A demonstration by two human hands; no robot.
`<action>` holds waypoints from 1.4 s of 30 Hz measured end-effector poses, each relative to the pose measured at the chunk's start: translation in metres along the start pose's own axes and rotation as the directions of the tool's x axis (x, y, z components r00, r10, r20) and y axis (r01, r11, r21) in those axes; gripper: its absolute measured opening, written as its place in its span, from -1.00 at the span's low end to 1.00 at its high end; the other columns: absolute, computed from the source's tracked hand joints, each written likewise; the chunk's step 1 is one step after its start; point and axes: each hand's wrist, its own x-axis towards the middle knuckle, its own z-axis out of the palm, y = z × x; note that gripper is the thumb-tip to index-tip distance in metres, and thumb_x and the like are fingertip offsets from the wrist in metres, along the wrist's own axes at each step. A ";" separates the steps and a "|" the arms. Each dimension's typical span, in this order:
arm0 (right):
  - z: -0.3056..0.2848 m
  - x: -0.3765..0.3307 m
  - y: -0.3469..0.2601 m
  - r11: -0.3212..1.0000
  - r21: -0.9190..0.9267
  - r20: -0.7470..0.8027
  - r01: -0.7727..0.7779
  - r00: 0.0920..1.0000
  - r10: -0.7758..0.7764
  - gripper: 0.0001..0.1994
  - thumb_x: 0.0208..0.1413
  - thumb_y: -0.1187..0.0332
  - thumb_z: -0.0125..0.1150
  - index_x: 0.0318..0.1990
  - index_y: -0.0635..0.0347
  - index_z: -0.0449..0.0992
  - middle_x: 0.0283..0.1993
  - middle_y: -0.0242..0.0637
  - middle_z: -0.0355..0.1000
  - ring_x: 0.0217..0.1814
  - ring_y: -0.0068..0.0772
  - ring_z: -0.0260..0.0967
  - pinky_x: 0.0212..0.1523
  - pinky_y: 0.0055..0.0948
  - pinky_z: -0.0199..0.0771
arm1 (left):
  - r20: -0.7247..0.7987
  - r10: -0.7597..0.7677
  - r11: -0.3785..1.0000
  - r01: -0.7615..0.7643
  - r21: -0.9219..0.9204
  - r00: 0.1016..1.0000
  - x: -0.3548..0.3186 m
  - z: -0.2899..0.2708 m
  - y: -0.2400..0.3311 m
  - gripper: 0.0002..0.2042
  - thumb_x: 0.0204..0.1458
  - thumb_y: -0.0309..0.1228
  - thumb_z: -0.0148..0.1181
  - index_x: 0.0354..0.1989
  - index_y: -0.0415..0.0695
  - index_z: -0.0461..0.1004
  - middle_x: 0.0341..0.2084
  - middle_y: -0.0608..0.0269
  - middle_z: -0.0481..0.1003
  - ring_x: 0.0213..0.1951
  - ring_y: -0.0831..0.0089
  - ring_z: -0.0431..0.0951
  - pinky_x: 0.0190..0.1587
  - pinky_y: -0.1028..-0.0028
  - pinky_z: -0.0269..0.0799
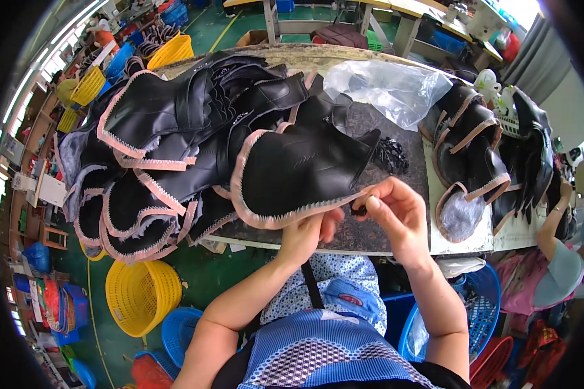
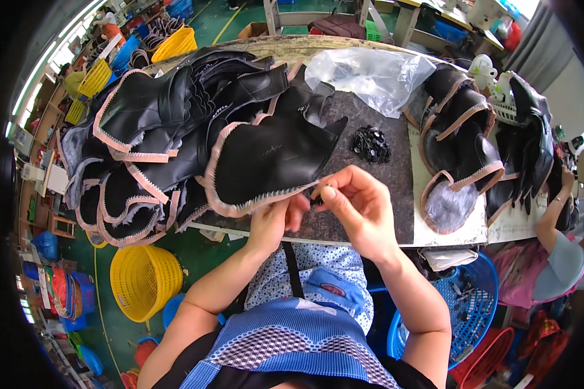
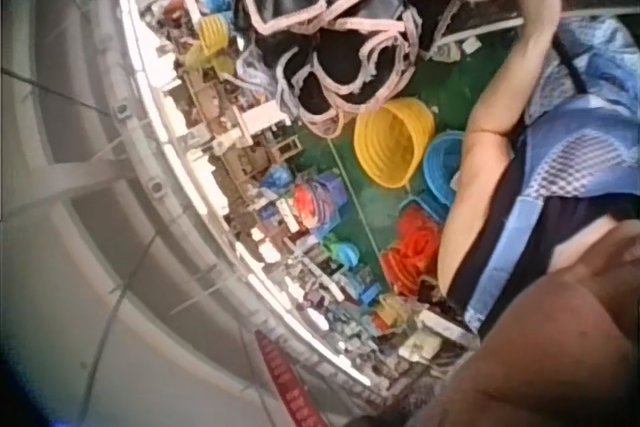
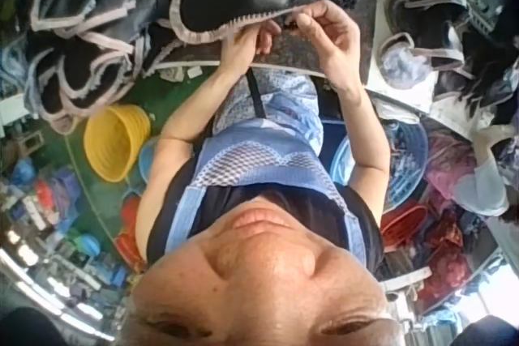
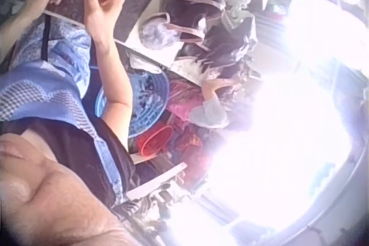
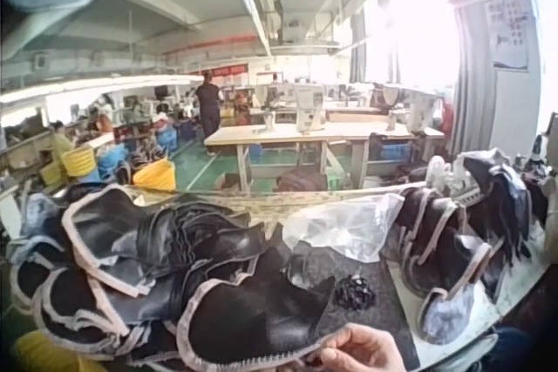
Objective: The person attaches zipper sliders onto the zippers of boot uppers by hand, pulls the zippers along the tracks, and sets the assembled uppers aside.
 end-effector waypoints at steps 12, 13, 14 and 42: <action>-0.035 -0.016 0.000 0.862 -0.330 -0.047 0.384 0.906 -0.421 -0.91 0.15 0.57 0.19 -0.21 0.35 0.45 -0.27 -0.26 0.50 -0.26 -0.49 0.49 -0.17 -0.53 0.53 | 0.190 -0.252 0.869 0.308 -0.388 0.949 0.041 0.049 0.033 -0.82 0.12 -0.39 0.26 -0.15 -0.17 0.54 -0.33 0.34 0.56 -0.34 0.59 0.56 -0.35 0.60 0.48; -0.044 -0.023 -0.002 0.917 -0.311 -0.170 0.249 0.935 -0.312 -0.91 0.17 0.56 0.19 -0.20 0.35 0.45 -0.27 -0.27 0.49 -0.26 -0.51 0.49 -0.17 -0.55 0.52 | 0.163 -0.221 0.909 0.263 -0.323 0.962 0.041 0.053 0.034 -0.79 0.11 -0.36 0.28 -0.15 -0.20 0.54 -0.35 0.32 0.57 -0.37 0.58 0.56 -0.37 0.63 0.51; -0.054 -0.031 -0.005 0.955 -0.274 -0.289 0.114 0.937 -0.195 -0.91 0.19 0.54 0.19 -0.19 0.34 0.44 -0.27 -0.29 0.49 -0.27 -0.53 0.49 -0.18 -0.56 0.52 | 0.178 -0.227 0.902 0.275 -0.332 0.958 0.042 0.056 0.033 -0.79 0.11 -0.36 0.28 -0.15 -0.20 0.54 -0.35 0.32 0.57 -0.37 0.58 0.56 -0.37 0.63 0.51; -0.077 -0.018 -0.006 0.484 -0.814 0.155 0.322 0.923 -0.353 -0.85 -0.02 0.64 0.23 -0.27 0.32 0.47 -0.14 -0.08 0.51 -0.12 -0.09 0.52 -0.13 -0.32 0.52 | 0.381 -0.166 0.970 0.220 -0.102 0.910 0.053 0.057 0.006 -0.76 0.04 -0.37 0.38 -0.21 -0.24 0.54 -0.38 0.32 0.58 -0.33 0.63 0.57 -0.27 0.63 0.50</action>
